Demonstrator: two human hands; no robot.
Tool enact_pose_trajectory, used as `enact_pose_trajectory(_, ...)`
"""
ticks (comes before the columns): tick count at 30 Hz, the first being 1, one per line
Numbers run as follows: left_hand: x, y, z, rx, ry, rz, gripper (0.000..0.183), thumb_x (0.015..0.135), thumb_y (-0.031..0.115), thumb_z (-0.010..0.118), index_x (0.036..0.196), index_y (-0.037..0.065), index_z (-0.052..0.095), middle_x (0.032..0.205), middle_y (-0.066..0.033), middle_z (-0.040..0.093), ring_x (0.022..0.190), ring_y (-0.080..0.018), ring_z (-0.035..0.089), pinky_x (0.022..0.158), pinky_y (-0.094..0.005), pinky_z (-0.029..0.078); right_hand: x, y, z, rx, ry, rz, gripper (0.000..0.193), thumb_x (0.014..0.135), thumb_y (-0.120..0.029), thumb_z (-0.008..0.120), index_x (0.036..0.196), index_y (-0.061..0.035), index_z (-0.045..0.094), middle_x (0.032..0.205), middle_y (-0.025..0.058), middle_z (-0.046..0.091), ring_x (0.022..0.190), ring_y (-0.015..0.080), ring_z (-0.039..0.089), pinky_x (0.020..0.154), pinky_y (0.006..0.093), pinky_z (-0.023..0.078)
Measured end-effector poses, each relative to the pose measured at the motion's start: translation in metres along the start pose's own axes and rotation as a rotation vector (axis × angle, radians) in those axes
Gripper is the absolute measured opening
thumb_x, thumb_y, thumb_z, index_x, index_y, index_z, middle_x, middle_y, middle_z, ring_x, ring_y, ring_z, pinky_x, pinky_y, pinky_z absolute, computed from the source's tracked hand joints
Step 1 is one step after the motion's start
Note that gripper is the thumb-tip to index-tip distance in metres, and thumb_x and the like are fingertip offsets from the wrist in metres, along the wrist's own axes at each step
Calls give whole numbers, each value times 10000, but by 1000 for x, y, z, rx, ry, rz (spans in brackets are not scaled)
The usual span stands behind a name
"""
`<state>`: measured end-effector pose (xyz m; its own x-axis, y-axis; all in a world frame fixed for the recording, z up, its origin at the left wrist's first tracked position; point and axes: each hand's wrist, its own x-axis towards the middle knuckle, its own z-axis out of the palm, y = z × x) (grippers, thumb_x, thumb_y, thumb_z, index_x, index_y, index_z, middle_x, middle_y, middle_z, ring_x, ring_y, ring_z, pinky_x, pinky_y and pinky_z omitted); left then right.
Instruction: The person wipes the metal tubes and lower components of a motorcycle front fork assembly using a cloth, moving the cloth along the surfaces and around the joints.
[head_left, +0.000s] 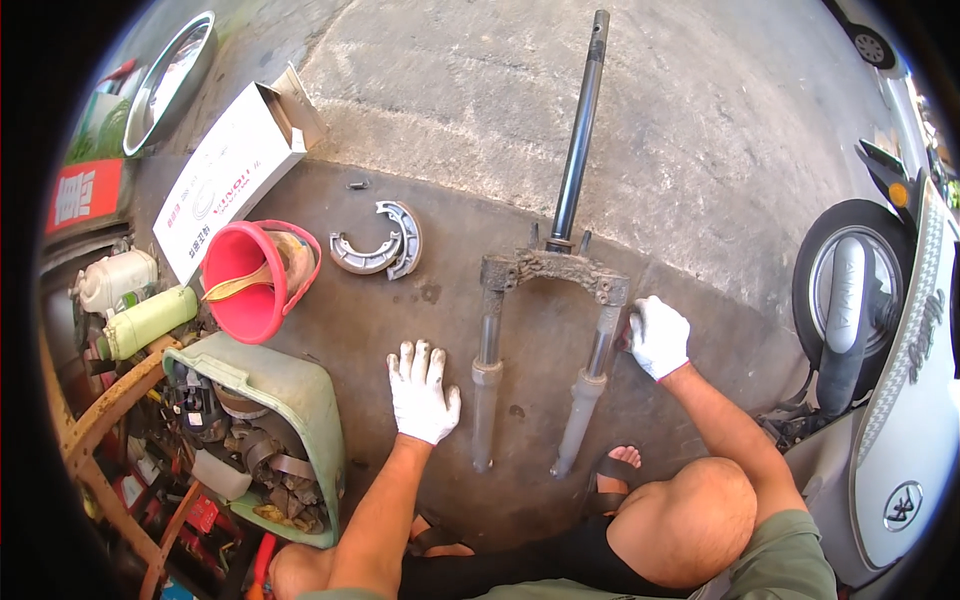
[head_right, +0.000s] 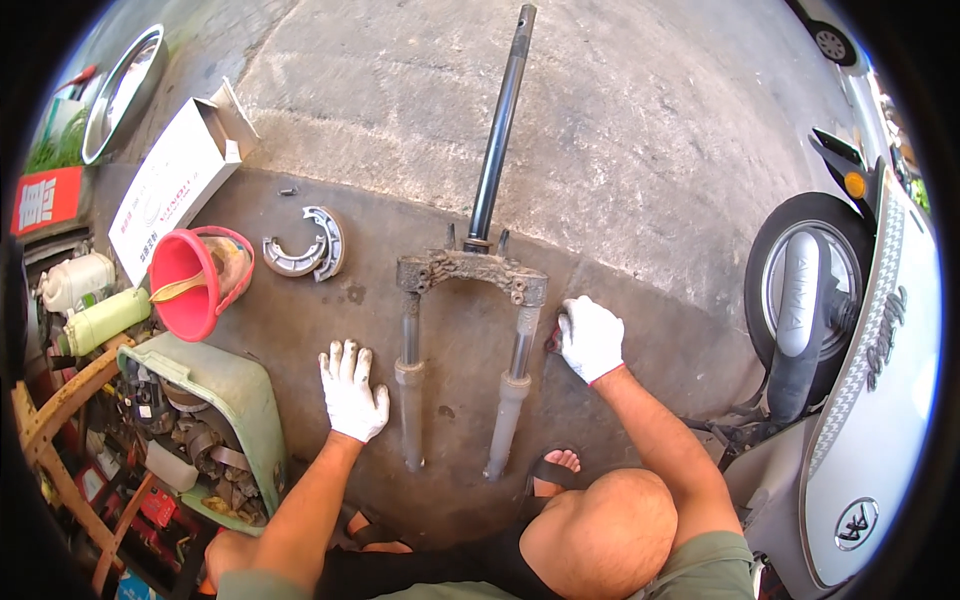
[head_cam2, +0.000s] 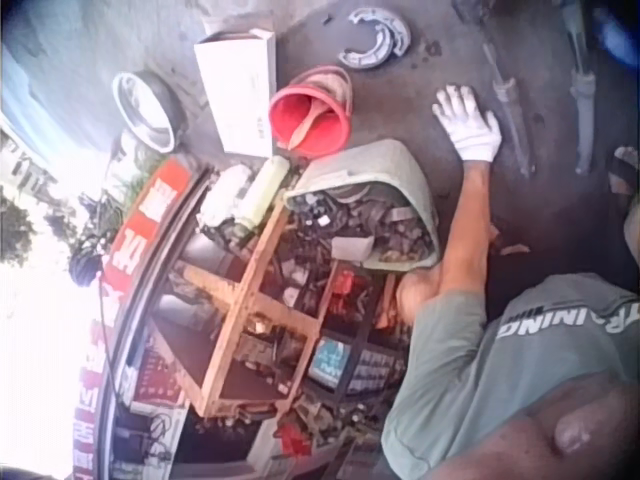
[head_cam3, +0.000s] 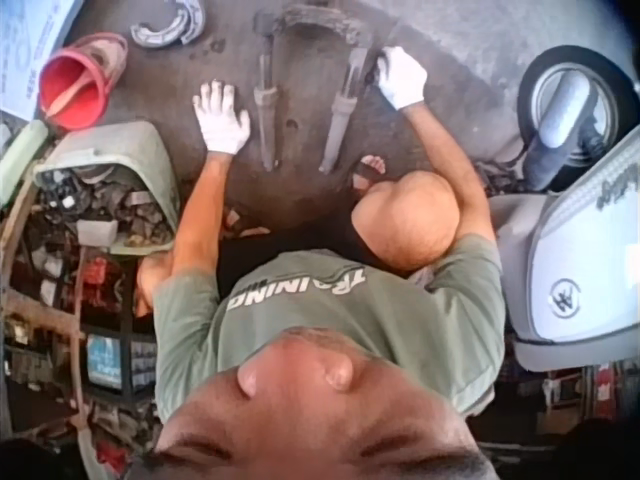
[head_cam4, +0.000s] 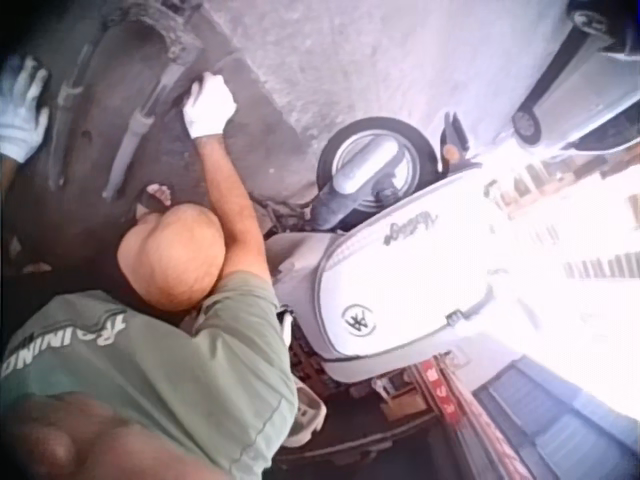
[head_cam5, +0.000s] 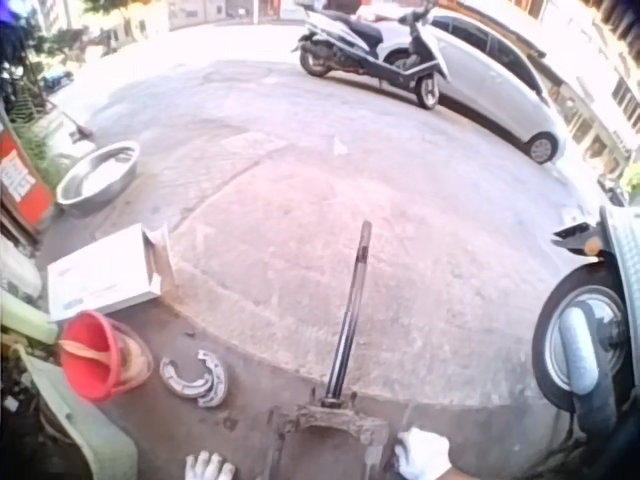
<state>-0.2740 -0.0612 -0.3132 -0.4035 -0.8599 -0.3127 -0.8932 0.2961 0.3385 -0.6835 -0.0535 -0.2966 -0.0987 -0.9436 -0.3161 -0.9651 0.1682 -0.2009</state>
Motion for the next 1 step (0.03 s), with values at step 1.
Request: enact_pose_trajectory(1, 0, -1, 0, -9, -6, -8, 697, 750, 253, 706, 1392, 35, 541, 1505, -253, 454, 1447, -492, 345, 1199, -686, 215, 0, 2, 2, 0, 5, -16, 191, 913, -240, 648, 1053, -114, 684, 934, 132, 659, 872, 350, 686, 727, 482, 536)
